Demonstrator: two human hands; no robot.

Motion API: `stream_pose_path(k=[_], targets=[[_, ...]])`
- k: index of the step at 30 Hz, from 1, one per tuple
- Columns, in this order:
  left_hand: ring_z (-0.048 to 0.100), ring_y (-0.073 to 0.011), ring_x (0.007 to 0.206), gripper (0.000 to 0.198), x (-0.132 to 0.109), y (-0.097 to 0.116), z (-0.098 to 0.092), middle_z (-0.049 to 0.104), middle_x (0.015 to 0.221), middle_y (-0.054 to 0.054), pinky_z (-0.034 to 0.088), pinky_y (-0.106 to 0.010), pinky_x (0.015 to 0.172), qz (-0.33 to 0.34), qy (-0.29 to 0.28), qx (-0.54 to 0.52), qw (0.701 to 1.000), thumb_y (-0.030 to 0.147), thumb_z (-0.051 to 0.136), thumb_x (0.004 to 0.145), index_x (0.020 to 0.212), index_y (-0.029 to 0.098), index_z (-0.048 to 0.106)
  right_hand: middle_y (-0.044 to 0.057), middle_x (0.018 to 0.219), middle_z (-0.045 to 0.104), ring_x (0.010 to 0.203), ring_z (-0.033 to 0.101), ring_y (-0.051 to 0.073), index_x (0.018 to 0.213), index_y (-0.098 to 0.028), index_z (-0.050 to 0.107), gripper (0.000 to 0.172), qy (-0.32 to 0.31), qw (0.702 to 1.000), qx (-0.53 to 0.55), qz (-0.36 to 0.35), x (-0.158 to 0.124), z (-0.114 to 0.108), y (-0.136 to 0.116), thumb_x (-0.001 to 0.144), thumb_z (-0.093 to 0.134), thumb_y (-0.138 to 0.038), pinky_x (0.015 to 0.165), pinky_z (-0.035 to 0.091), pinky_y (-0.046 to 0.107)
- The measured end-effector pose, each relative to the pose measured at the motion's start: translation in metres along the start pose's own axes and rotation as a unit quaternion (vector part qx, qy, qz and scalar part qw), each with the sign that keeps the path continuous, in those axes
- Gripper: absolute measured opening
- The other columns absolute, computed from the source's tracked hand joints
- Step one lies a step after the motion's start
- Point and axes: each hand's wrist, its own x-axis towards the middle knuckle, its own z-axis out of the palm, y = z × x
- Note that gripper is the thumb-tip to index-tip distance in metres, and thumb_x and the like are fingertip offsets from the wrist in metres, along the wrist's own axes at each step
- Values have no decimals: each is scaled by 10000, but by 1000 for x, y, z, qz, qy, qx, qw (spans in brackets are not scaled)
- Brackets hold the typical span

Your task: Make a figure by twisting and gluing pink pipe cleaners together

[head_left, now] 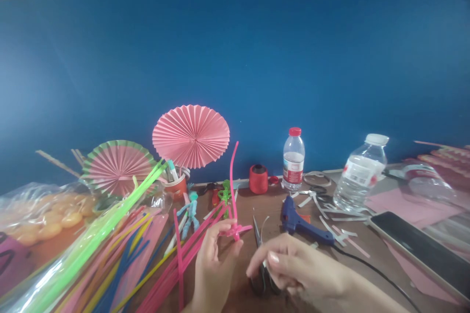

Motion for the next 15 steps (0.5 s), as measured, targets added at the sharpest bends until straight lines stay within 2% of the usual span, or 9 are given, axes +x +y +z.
stream_pose_path(k=[1,3,6,9,12,15], targets=[[595,-175,967,240,0,0,0,626,988,-22,510,-287,825,2,1,-3,1000,166,636,736,949,240,552,-58,530,340,453,266,67,1096,-173,629,495,-12,999,40,-5,0,0,0,837,427,-543,414,216,188],[606,-168,942,252,0,0,0,626,980,-14,517,-281,812,3,3,-20,1000,155,641,730,947,245,549,-69,548,322,464,246,70,1259,-201,492,529,9,998,53,-17,0,0,0,834,459,-515,419,210,183],[609,-163,934,245,0,1,0,626,975,-8,519,-278,808,1,2,-29,1000,155,640,734,939,251,546,-68,571,326,492,262,81,1321,-252,405,491,87,994,-71,-7,3,3,2,860,464,-410,448,209,196],[599,-175,953,231,0,2,-1,625,984,-16,506,-299,834,8,-3,-8,1000,160,633,743,943,243,555,-61,590,387,524,346,98,1298,-315,420,481,161,964,-214,3,7,8,4,826,506,-279,486,249,206],[595,-182,978,218,0,4,-1,624,992,-19,505,-308,844,10,-8,-11,1000,164,614,761,954,240,546,-43,613,506,565,473,131,1235,-313,478,455,201,927,-318,8,11,12,7,790,518,-233,535,302,227],[600,-182,995,228,1,8,0,623,1007,-19,518,-298,832,1,-18,-31,999,161,608,768,968,241,535,-25,609,569,563,520,150,1026,-245,580,264,234,896,-378,6,14,15,8,770,521,-229,538,299,238]])
